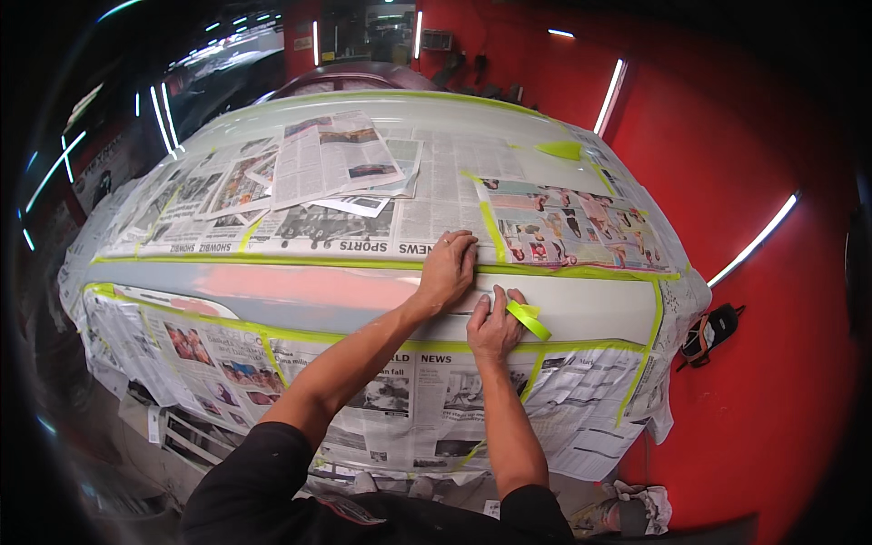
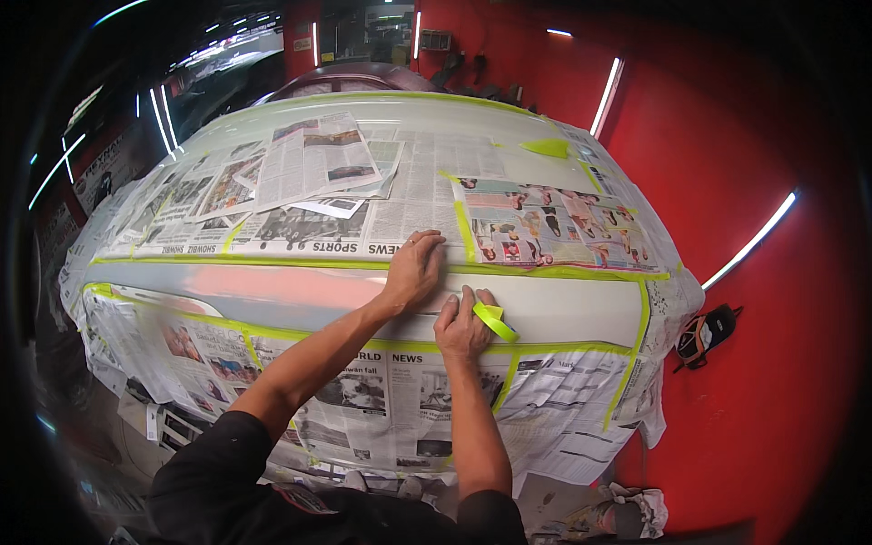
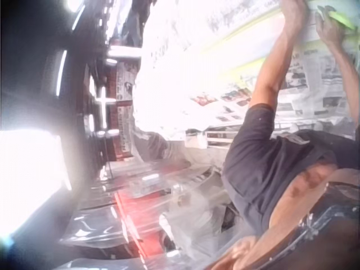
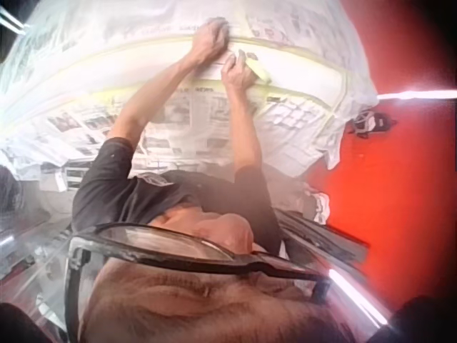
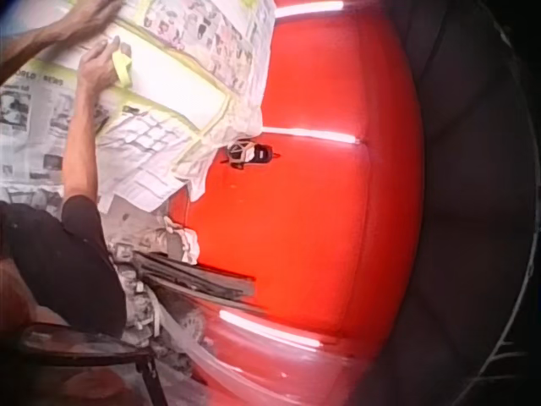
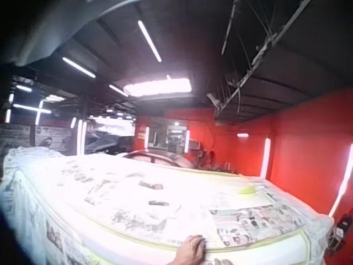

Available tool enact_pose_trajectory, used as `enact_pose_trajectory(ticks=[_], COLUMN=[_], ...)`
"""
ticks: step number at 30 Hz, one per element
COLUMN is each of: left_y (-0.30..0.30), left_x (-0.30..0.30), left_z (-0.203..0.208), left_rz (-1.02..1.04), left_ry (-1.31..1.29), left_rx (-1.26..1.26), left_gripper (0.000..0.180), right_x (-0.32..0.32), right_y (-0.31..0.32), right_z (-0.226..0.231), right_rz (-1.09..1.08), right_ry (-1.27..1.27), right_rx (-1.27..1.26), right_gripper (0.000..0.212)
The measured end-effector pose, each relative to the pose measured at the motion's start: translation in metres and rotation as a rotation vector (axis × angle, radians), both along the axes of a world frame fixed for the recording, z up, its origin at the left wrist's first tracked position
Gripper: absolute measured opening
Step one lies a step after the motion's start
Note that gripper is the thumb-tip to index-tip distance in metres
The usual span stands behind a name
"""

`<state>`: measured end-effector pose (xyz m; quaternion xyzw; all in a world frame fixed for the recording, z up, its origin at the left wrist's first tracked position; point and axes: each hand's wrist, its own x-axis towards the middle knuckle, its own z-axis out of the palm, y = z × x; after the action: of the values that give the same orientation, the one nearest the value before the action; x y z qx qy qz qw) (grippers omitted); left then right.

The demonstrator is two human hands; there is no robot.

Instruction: The person applies newspaper sheets to the roof of a white car and secures them with bright green masking tape. They smooth the paper, tear off tape lengths, and press the tape down along the edges to create a masked surface.

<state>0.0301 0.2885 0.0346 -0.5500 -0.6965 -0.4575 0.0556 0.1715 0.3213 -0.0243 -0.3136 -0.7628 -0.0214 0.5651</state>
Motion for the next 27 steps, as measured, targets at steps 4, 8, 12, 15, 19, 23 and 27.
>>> enact_pose_trajectory(ticks=[4,8,12,15,19,23,27], left_y=[0.017,0.048,0.07,0.084,0.097,0.11,0.112], left_x=[0.006,-0.007,-0.03,-0.038,-0.044,-0.061,-0.063], left_z=[0.009,0.038,0.051,0.052,0.047,0.031,0.02], left_rz=[-0.062,-0.055,-0.052,-0.014,-0.012,0.08,0.247], left_ry=[0.462,0.499,0.559,0.484,0.384,0.315,0.429], left_rx=[-0.2,-0.609,-0.799,-0.798,-0.802,-0.704,-0.49], left_gripper=[0.038,0.046,0.048,0.049,0.058,0.06,0.056], right_x=[0.002,0.002,0.005,0.005,0.011,0.013,0.01], right_y=[0.001,0.005,0.004,0.006,0.007,0.008,0.005], right_z=[-0.001,-0.004,-0.002,-0.002,0.004,0.005,0.003], right_rz=[0.016,0.04,0.091,0.109,0.11,0.11,0.107], right_ry=[0.011,0.035,0.046,0.047,0.029,0.034,0.041], right_rx=[0.001,0.004,-0.016,-0.002,0.013,0.025,0.017], right_gripper=[0.026,0.026,0.026,0.026,0.025,0.024,0.023])
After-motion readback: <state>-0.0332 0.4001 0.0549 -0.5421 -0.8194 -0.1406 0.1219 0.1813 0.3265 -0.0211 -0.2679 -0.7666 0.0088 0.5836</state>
